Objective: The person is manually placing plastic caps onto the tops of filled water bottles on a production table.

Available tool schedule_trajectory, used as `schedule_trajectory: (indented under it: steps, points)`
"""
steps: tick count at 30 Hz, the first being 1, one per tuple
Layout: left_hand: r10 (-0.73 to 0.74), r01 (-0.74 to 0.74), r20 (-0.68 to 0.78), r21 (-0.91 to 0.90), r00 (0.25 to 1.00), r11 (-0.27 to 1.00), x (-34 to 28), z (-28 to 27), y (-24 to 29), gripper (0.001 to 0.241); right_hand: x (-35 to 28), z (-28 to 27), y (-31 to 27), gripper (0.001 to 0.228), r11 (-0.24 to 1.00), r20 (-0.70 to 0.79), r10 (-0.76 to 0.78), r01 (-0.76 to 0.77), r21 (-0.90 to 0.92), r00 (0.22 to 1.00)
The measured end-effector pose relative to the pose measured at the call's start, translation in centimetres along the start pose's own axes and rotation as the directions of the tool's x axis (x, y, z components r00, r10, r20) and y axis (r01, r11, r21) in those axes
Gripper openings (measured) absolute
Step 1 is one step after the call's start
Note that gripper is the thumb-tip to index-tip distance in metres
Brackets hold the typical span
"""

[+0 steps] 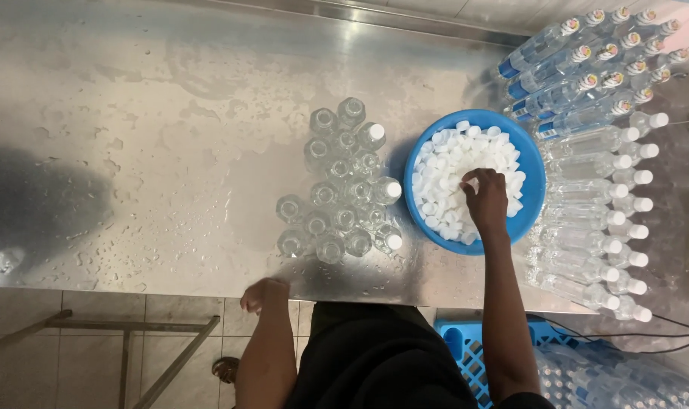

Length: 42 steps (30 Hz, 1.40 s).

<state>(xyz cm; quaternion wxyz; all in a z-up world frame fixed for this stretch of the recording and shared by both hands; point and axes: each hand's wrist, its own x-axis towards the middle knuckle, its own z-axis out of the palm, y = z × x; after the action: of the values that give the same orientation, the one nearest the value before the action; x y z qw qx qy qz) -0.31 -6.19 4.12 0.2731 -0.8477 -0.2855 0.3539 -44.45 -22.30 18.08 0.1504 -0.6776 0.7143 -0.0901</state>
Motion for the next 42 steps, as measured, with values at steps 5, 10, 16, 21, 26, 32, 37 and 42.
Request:
schedule_trajectory:
  steps: [5, 10, 16, 21, 26, 32, 37, 42]
  points:
    - [-0.015, 0.015, 0.033, -0.004, 0.999, 1.000, 0.5, -0.3, -0.5, 0.026, 0.5, -1.7, -2.5, 0.037, 0.990, -0.056, -0.077, 0.082, 0.112, 0.995]
    - [-0.025, 0.025, 0.064, 0.007, 0.998, 1.000, 0.7, -0.8, -0.3, 0.027, 4.6, -2.4, -9.9, 0.039, 0.708, -0.097, -0.220, 0.227, 0.668, 0.971]
    - [-0.027, 0.025, 0.086, 0.018, 0.996, 1.000, 0.8, -1.1, -0.2, 0.029, 10.6, -0.2, -21.8, 0.040, 0.712, -0.049, -0.503, 0.446, 0.542, 0.863]
    - [-0.018, 0.014, 0.091, 0.043, 0.996, 0.999, 0.9, -1.1, -0.3, 0.030, 12.0, 1.6, -22.8, 0.039, 0.764, 0.078, -0.512, 0.412, 0.496, 0.856]
    - [-0.030, 0.022, 0.098, 0.081, 0.995, 0.996, 1.2, -1.1, -0.4, 0.032, 13.2, 2.1, -22.7, 0.026, 0.827, 0.208, -0.369, 0.218, 0.519, 0.906]
    - [-0.002, -0.009, 0.088, 0.123, 0.996, 0.992, 0.9, -1.5, 0.5, 0.034, 15.3, 1.8, -23.3, 0.038, 0.889, 0.432, -0.334, 0.128, 0.440, 0.838]
    - [0.249, -0.334, 0.236, 0.798, 0.939, 0.502, 8.0, 4.5, 3.2, 0.030, 15.4, 3.3, -22.8, 0.015, 0.747, 0.229, -0.454, 0.228, 0.625, 0.861]
    - [0.337, -0.336, 0.249, 0.912, 0.908, 0.233, 12.4, 8.8, 5.0, 0.037, 13.8, 2.4, -21.8, 0.027, 0.798, 0.242, -0.355, 0.159, 0.581, 0.903]
